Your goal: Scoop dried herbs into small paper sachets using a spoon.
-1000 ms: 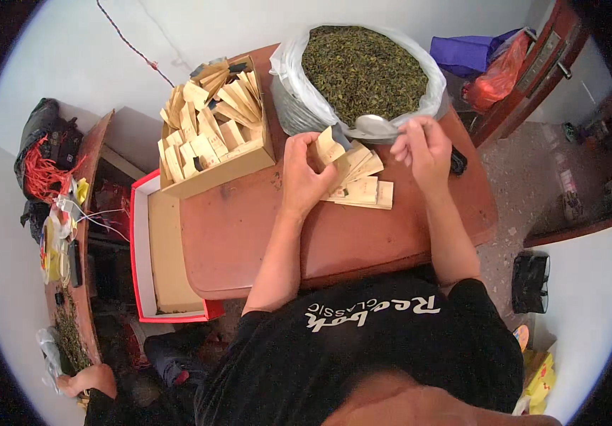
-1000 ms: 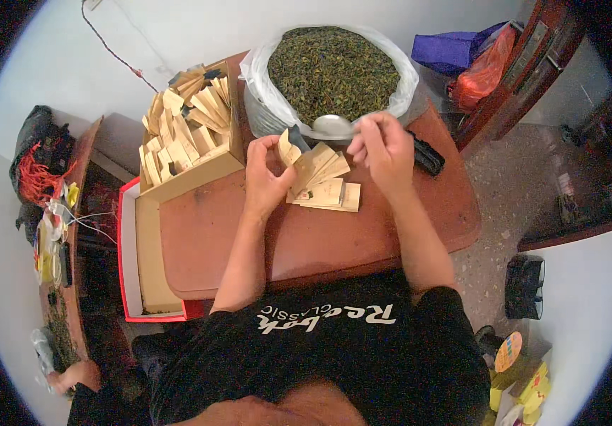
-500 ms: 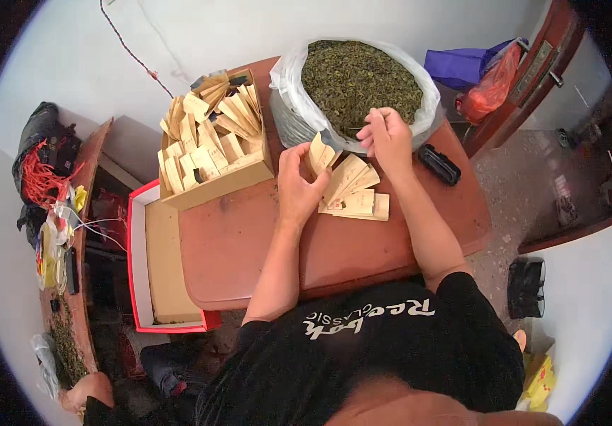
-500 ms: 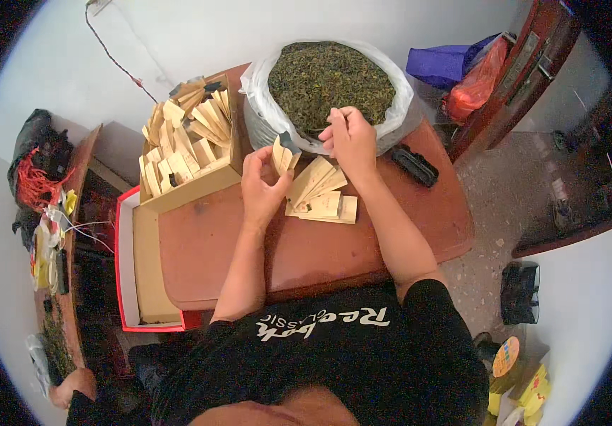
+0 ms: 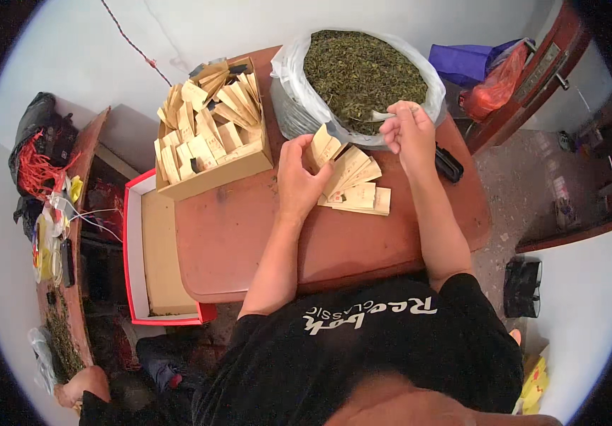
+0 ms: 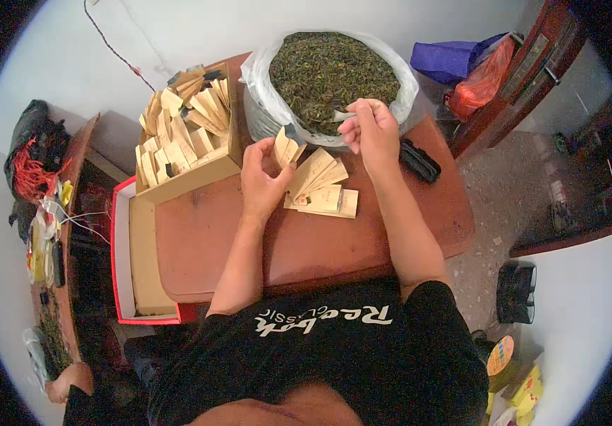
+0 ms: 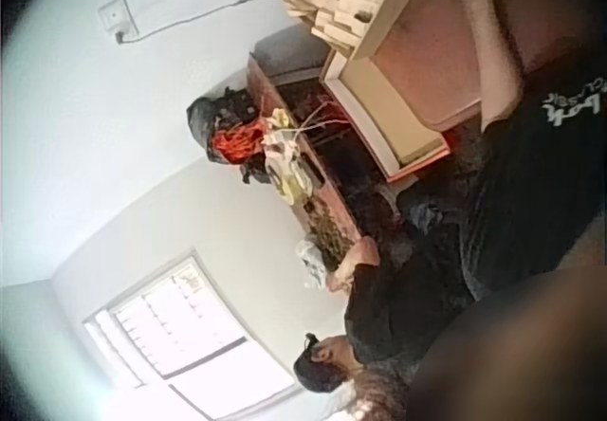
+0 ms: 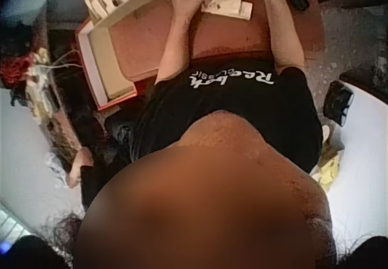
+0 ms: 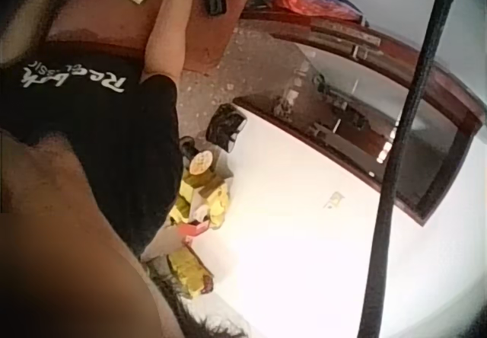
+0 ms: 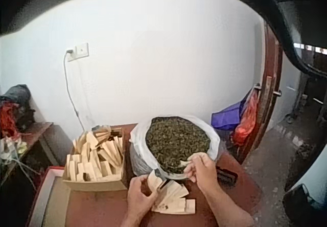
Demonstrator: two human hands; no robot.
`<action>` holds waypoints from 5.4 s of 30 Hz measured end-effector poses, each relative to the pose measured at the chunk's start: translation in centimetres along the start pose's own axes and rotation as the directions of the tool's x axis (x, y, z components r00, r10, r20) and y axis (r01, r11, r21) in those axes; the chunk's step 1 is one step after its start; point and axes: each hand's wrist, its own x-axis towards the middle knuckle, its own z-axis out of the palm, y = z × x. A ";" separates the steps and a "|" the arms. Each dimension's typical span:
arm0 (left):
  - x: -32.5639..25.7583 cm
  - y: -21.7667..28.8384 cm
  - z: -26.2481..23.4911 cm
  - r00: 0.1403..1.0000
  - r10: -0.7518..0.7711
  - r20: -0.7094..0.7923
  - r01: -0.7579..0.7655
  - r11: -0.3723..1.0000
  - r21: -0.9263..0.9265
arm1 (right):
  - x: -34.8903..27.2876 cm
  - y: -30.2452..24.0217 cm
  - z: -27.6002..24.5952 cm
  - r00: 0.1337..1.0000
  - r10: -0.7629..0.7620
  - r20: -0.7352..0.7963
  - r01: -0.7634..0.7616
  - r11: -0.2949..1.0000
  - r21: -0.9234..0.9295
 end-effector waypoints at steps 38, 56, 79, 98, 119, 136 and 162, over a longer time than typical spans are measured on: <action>-0.4 0.5 0.0 0.997 -0.045 0.061 0.044 0.999 0.015 | -0.2 -6.0 -1.7 0.977 -0.159 0.138 0.208 0.610 -0.764; -0.4 0.3 0.2 0.999 -0.046 0.030 0.047 0.998 -0.048 | 1.2 1.6 -1.5 0.982 -0.171 -0.074 0.137 0.934 -0.331; -0.3 0.6 0.2 0.996 -0.043 0.083 0.043 0.999 0.007 | -1.8 -1.6 0.9 0.983 -0.009 0.185 0.063 0.955 -0.291; -0.4 -0.3 0.6 0.993 -0.064 0.103 0.075 0.991 -0.111 | -4.2 -3.8 2.5 0.724 -0.346 0.597 0.688 0.427 -0.587; -0.3 -1.3 0.8 0.995 -0.075 0.058 0.083 0.987 -0.135 | -0.3 -2.0 0.2 0.991 -0.018 0.135 0.094 0.806 -0.585; -0.3 0.3 0.2 0.997 -0.055 0.058 0.059 0.996 -0.063 | 0.4 0.9 -0.6 0.988 -0.151 -0.013 0.143 0.958 -0.247; -0.5 -0.4 0.4 0.997 -0.042 0.065 0.043 0.999 -0.022 | -4.3 -3.8 2.8 0.802 -0.324 0.503 0.597 0.473 -0.648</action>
